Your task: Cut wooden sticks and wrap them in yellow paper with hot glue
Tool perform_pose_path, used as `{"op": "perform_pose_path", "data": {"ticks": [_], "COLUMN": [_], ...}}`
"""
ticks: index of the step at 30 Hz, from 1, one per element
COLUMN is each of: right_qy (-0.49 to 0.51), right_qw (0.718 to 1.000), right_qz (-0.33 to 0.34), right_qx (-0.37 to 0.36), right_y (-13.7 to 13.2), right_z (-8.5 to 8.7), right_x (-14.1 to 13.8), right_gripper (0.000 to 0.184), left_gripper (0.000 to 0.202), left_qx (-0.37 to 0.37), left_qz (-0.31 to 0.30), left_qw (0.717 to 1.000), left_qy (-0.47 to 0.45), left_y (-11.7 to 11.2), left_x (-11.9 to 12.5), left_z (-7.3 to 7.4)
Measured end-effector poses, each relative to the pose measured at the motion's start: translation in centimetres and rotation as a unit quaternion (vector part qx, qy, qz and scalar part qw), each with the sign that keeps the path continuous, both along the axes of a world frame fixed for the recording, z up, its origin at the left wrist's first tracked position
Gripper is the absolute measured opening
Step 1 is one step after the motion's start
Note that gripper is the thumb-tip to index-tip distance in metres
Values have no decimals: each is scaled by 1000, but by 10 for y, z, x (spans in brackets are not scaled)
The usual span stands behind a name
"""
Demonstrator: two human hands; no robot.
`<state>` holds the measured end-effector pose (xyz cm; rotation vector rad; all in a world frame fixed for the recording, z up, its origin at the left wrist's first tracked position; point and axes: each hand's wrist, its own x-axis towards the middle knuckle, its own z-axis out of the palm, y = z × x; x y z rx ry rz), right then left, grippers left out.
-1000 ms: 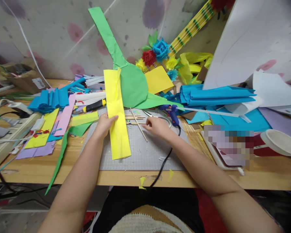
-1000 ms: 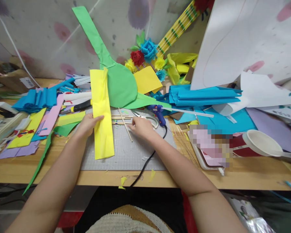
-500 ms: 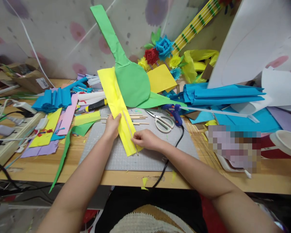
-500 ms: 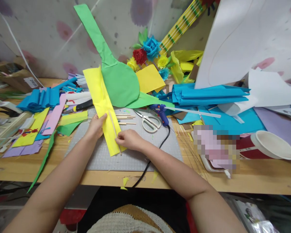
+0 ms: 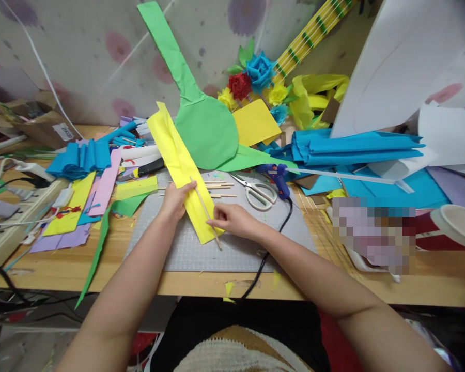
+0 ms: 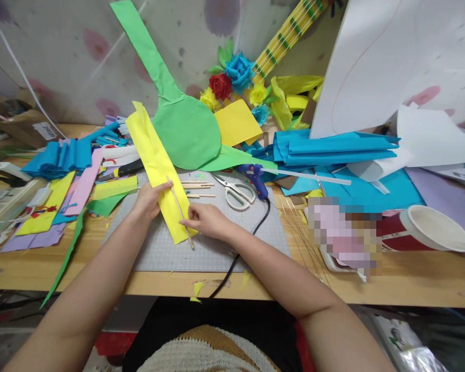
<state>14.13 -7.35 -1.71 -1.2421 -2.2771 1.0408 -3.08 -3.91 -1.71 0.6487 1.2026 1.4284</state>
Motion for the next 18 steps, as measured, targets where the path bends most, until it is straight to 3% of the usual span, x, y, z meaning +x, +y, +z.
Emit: {"op": "perform_pose_path", "data": {"ticks": [3,6,8,11,18], "right_qy": [115,198,211,207,170], "right_qw": [989,958,939,934,954], "right_qz": [-77,-28,-1,-5,0], "right_qx": [-57,-207,-271,-291,-245], "right_y": [4,7,8,8,8], "right_z": [-2,-5,-8,-12,-13], "right_x": [2,2,2,1,3], "right_gripper": [38,56,57,51,46], "left_gripper": [27,26,26,27,26], "left_qx": [0,6,9,14,1], "left_qz": [28,56,63,64,46], "left_qw": [1000,998,998,998,999], "left_qy": [-8,-6,-2,-1,-4], "left_y": [4,6,7,7,7], "left_x": [-5,-9,-11,-11,-11], "left_z": [3,5,5,5,6]}}
